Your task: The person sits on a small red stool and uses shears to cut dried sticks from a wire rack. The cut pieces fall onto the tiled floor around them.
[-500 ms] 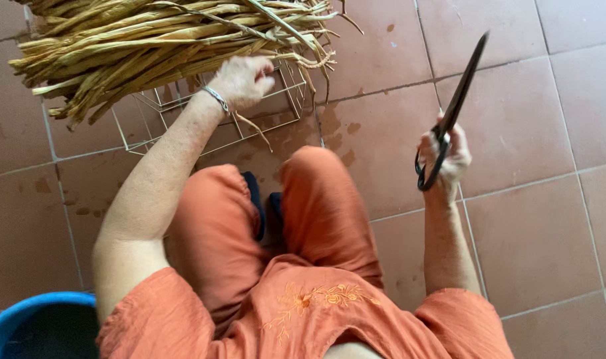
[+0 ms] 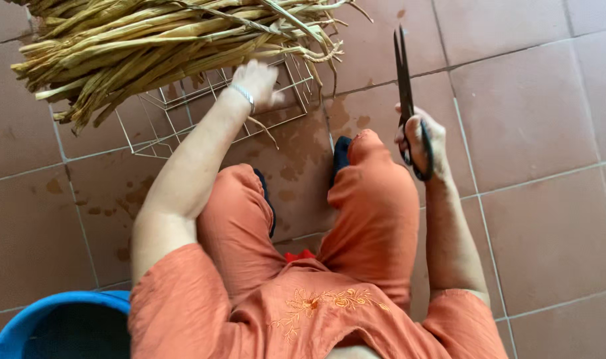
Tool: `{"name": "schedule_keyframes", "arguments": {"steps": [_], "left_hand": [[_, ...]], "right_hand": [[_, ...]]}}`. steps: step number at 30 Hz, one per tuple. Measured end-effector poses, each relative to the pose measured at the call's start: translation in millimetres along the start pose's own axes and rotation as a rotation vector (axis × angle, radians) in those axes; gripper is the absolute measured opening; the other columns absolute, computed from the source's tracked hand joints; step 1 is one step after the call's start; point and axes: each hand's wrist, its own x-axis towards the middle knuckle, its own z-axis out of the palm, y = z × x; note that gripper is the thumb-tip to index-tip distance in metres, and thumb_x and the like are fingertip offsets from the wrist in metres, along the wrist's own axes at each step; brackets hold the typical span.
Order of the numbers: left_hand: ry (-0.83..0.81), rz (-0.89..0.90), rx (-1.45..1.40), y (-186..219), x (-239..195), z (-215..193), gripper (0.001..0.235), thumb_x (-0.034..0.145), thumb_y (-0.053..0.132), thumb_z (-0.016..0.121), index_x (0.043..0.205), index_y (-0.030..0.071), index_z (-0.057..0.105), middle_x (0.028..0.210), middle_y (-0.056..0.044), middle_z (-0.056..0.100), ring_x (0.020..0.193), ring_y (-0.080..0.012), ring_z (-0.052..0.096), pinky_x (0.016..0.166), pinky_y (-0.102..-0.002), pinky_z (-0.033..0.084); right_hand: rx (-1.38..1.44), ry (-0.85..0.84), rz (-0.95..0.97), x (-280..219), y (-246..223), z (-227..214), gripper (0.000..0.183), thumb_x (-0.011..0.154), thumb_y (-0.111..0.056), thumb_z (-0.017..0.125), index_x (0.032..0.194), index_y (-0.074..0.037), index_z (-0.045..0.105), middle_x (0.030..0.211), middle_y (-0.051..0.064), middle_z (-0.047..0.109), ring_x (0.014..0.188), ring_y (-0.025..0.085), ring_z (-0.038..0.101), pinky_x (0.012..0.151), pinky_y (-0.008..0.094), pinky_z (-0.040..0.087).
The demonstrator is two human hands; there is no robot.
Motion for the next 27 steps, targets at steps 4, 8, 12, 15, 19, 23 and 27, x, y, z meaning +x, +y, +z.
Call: {"name": "schedule_keyframes", "arguments": {"steps": [4,8,12,15,19,23,27], "left_hand": [[-0.042,0.049,0.109,-1.0,-2.6,31.5,0.03,0.097,0.039,0.066,0.099,0.01,0.077,0.101,-0.013,0.075,0.111,-0.0334,0.064,0.091,-0.054,0.051],[0.122,0.041,-0.1,7.2,14.8,39.6,0.028,0.099,0.034,0.065,0.093,0.009,0.075,0.084,-0.02,0.072,0.083,-0.041,0.07,0.074,-0.052,0.055],[0.334,0.134,-0.256,35.6,60.7,23.9,0.027,0.099,0.029,0.07,0.085,0.007,0.072,0.083,-0.022,0.071,0.078,-0.0416,0.069,0.074,-0.051,0.056],[0.415,0.082,-0.606,67.5,91.7,10.7,0.017,0.094,0.025,0.07,0.1,0.009,0.067,0.081,-0.018,0.071,0.077,-0.038,0.071,0.073,-0.048,0.056],[0.397,0.319,-0.576,94.4,101.0,-20.0,0.035,0.091,0.021,0.072,0.121,0.004,0.065,0.108,-0.02,0.069,0.102,-0.0419,0.061,0.087,-0.051,0.05],[0.31,0.496,0.156,113.0,84.6,-16.4,0.031,0.08,0.028,0.073,0.101,0.005,0.071,0.118,-0.019,0.066,0.121,-0.0361,0.049,0.092,-0.054,0.039],[0.231,0.672,0.783,124.7,91.0,24.2,0.031,0.081,0.033,0.069,0.098,0.009,0.077,0.103,-0.009,0.069,0.116,-0.0291,0.051,0.104,-0.051,0.034]], "right_hand": [[0.013,0.009,0.138,8.1,52.0,4.2,0.063,0.103,-0.054,0.059,0.132,0.001,0.065,0.072,-0.001,0.062,0.06,0.003,0.054,0.054,0.021,0.044],[-0.008,0.02,0.149,16.9,82.8,7.3,0.06,0.104,-0.051,0.062,0.135,0.0,0.066,0.074,-0.003,0.06,0.062,0.002,0.054,0.055,0.02,0.045],[0.093,0.049,0.162,23.5,97.7,-2.2,0.059,0.104,-0.048,0.062,0.137,0.0,0.063,0.072,-0.002,0.061,0.061,0.002,0.051,0.055,0.02,0.042],[0.075,0.089,0.161,14.7,106.5,-13.4,0.06,0.106,-0.049,0.06,0.14,0.001,0.062,0.073,-0.002,0.06,0.061,0.002,0.05,0.055,0.02,0.041],[0.024,0.143,0.129,10.1,109.9,-32.8,0.066,0.106,-0.053,0.056,0.143,0.001,0.059,0.074,-0.001,0.062,0.063,0.002,0.051,0.059,0.02,0.043],[0.037,0.152,0.118,-15.0,118.2,-51.8,0.073,0.107,-0.057,0.054,0.15,0.001,0.054,0.083,0.0,0.064,0.072,0.003,0.054,0.068,0.019,0.047],[0.015,0.123,0.134,-34.1,138.5,-57.1,0.079,0.104,-0.056,0.058,0.153,0.004,0.047,0.086,0.002,0.065,0.076,0.004,0.055,0.072,0.02,0.049]]}}
